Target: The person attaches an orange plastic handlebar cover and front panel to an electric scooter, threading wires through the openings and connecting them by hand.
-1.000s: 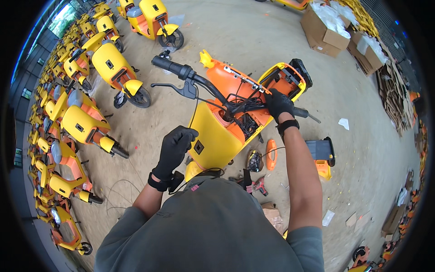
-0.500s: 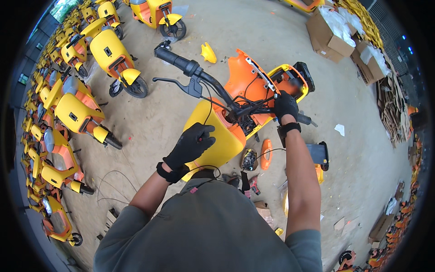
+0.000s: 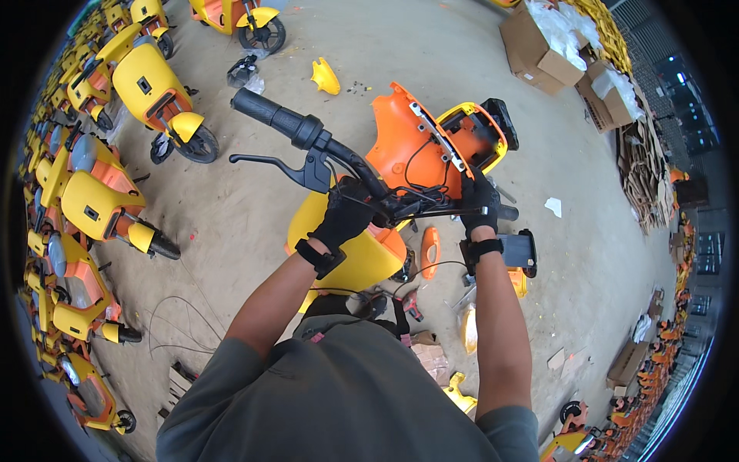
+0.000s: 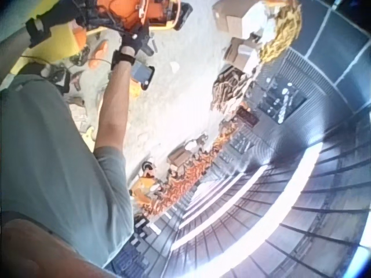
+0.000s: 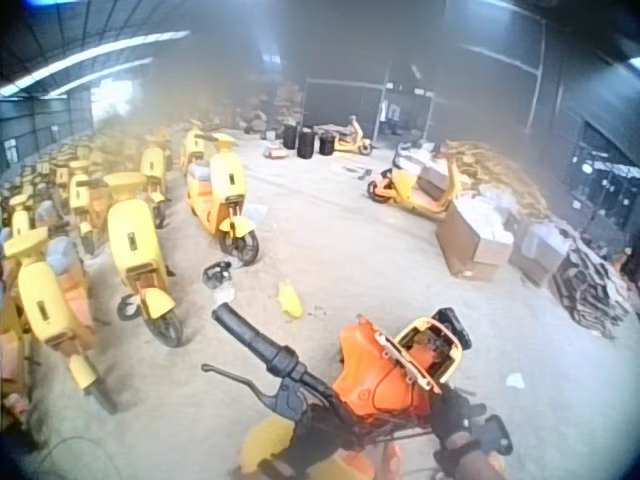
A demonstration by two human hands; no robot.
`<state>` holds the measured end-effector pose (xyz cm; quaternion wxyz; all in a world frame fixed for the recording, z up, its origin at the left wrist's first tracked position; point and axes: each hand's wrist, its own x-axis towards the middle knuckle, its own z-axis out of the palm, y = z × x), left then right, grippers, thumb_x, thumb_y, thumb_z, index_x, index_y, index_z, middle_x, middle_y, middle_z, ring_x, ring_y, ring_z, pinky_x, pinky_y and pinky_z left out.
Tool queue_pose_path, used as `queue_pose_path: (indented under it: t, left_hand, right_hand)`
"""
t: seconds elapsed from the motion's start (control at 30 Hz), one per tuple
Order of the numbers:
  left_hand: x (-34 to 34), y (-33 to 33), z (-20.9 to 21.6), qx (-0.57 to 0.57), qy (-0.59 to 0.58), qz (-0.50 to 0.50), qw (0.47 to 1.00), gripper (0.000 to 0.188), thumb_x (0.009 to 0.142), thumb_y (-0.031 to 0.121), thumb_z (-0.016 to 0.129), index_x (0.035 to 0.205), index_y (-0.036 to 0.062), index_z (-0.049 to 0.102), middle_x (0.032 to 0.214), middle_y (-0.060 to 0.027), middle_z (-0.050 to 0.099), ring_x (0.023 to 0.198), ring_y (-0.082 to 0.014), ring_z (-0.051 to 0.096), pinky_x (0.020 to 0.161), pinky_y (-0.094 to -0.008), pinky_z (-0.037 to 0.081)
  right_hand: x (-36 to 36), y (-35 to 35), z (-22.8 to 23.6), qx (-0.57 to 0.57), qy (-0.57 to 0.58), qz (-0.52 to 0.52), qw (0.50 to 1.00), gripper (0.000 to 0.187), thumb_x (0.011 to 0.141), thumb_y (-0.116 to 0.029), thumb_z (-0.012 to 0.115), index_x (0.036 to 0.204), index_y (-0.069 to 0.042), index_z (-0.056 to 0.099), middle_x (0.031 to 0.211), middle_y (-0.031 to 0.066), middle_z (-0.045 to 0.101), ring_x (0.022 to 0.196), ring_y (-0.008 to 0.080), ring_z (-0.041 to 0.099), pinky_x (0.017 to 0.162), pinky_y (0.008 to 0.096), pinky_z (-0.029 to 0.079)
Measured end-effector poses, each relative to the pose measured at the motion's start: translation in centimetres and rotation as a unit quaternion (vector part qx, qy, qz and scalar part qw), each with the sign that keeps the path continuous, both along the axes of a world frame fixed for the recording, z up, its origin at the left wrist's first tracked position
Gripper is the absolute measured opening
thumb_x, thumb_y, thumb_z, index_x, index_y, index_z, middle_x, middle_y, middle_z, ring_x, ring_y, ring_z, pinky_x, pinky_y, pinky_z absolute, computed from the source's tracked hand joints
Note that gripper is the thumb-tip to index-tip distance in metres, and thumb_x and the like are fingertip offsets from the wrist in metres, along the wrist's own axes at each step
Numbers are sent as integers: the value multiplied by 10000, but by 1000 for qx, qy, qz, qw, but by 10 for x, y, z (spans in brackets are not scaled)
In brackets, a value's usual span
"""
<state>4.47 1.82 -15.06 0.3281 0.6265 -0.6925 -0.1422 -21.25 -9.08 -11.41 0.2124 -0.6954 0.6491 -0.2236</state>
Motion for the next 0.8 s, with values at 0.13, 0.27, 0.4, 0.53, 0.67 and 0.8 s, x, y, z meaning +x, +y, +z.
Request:
queue_pose_path:
  t: [0.13,0.27,0.4,0.53,0.67,0.8]
  left_hand:
    - [1,-6,-6,-28,146,10,989,139,821,179,645,896,63,664,861,-93,658,844,-268,632,731,-390,491]
    - [2,-12,-4,29,391,-20,920,171,825,145,650,938,18,628,857,-100,641,824,-223,635,736,-357,498]
    - [17,-13,19,104,404,-86,905,175,853,140,639,975,15,632,920,-88,666,881,-168,648,775,-333,515]
    - [23,-13,4,128,598,-165,774,226,876,169,628,1051,27,644,1019,-83,673,977,-181,639,878,-322,504]
    - [22,-12,11,186,683,-197,679,370,913,254,599,1190,9,588,1170,-125,626,1113,-217,592,980,-349,460]
    - [22,-16,2,179,720,-240,625,522,932,315,569,1313,-28,470,1252,-157,575,1168,-243,561,1010,-369,447]
  right_hand:
    - [22,12,33,17,15,-15,1000,350,929,-281,523,1200,-77,605,1013,198,669,897,322,661,779,413,512]
    - [15,17,26,23,-45,-24,998,335,941,-267,518,1196,-67,605,931,177,677,822,269,680,716,380,527]
    - [5,15,14,-48,-25,22,998,319,950,-257,524,1180,-51,606,837,126,660,777,202,669,668,319,522]
    - [17,17,29,-17,-42,14,999,315,953,-236,512,1193,-51,597,842,139,663,731,211,648,670,332,510]
    - [14,19,29,4,-28,3,1000,314,954,-223,502,1200,-47,586,879,145,660,742,211,644,679,338,507]
    - [11,18,23,-2,-33,8,999,313,956,-227,496,1198,-50,586,915,151,661,756,214,645,689,336,508]
